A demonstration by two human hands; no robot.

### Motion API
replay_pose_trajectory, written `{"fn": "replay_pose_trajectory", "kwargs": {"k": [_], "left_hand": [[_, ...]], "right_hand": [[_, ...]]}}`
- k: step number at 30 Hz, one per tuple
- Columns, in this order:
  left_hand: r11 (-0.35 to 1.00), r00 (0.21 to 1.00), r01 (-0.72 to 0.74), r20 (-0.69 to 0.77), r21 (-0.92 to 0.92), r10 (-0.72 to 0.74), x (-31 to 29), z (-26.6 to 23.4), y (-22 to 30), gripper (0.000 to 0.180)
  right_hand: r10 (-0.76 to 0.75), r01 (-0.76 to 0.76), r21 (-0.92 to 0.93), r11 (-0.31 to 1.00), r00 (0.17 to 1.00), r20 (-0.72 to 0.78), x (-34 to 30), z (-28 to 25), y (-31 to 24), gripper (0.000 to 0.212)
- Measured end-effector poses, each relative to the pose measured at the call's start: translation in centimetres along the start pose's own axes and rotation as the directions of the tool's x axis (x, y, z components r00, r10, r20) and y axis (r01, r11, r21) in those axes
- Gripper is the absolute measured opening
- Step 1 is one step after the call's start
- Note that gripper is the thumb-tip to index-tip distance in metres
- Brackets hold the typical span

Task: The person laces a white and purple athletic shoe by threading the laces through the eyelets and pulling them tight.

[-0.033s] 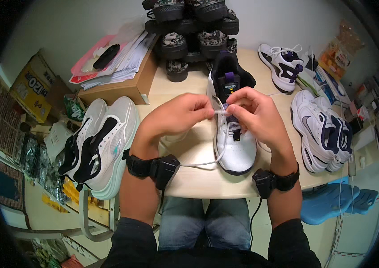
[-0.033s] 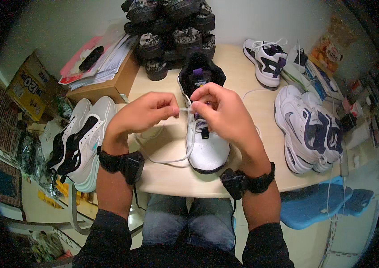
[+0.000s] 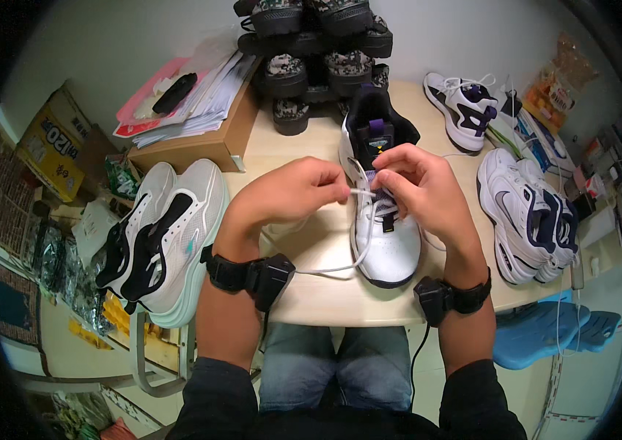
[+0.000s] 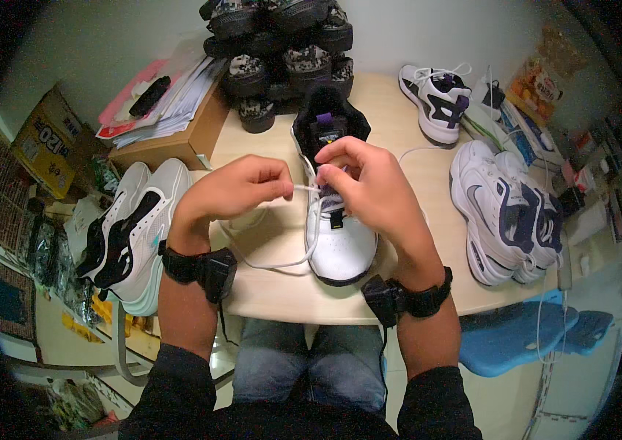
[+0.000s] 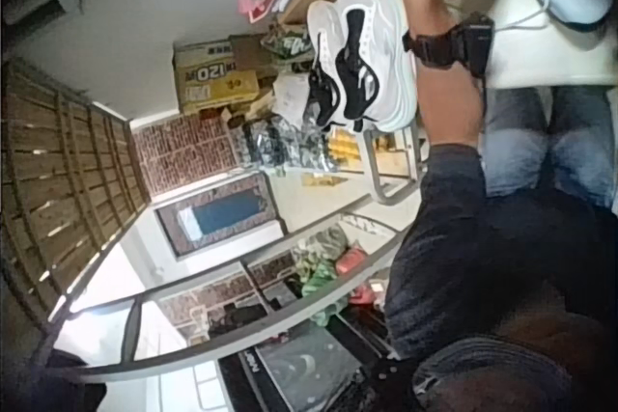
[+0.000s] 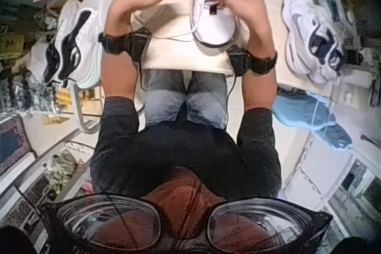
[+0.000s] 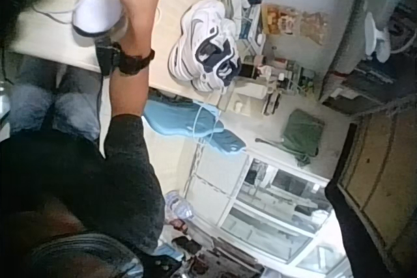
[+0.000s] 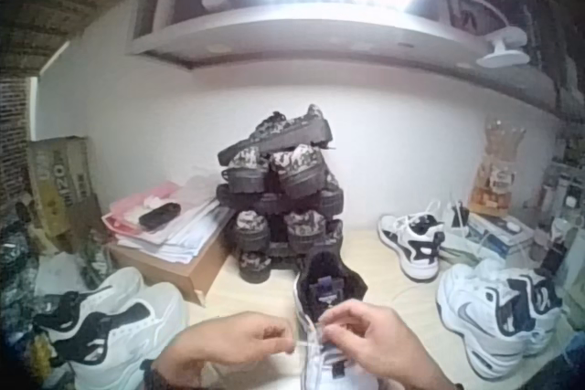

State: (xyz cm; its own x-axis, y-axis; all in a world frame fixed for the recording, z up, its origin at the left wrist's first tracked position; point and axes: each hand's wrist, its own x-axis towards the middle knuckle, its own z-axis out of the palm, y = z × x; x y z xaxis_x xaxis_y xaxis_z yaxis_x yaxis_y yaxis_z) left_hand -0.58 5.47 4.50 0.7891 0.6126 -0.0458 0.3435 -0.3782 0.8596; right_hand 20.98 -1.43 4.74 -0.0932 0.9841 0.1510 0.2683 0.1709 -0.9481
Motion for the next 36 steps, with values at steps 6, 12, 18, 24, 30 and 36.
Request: {"fn": "replay_pose_trajectory", "kwargs": {"k": [6, 12, 18, 24, 30, 36], "left_hand": [[0.997, 1.000, -0.002, 0.018, 0.082, 0.000, 0.8, 0.7, -0.7, 0.022], [0.989, 0.999, 0.031, -0.030, 0.147, -0.027, 0.8, 0.2, -0.4, 0.022], [0.989, 1.000, -0.001, -0.023, 0.147, 0.004, 0.6, 0.2, -0.8, 0.020], [0.985, 0.998, 0.047, -0.055, 0.164, -0.039, 0.5, -0.1, -0.5, 0.022], [0.966, 0.992, 0.122, -0.068, 0.226, -0.109, 0.8, 0.2, 1.2, 0.023], [0.983, 0.999, 0.006, -0.032, 0.182, 0.000, 0.9, 0.9, -0.5, 0.023]], "right_hand": [[0.024, -0.016, -0.248, 0.969, 0.999, 0.027, 0.2, 0.1, 0.4, 0.018], [0.006, 0.012, -0.177, 0.984, 0.995, 0.102, 0.5, -0.5, 1.8, 0.017], [0.064, -0.026, -0.244, 0.969, 0.987, 0.149, -0.1, -0.3, 0.3, 0.020], [0.078, -0.039, -0.232, 0.972, 0.984, 0.159, 0.1, -0.4, 0.2, 0.022], [0.118, -0.080, -0.224, 0.971, 0.980, 0.159, 0.1, -0.8, 0.1, 0.023], [0.080, -0.047, -0.185, 0.982, 0.982, 0.172, 0.1, -0.5, 0.6, 0.023]]}}
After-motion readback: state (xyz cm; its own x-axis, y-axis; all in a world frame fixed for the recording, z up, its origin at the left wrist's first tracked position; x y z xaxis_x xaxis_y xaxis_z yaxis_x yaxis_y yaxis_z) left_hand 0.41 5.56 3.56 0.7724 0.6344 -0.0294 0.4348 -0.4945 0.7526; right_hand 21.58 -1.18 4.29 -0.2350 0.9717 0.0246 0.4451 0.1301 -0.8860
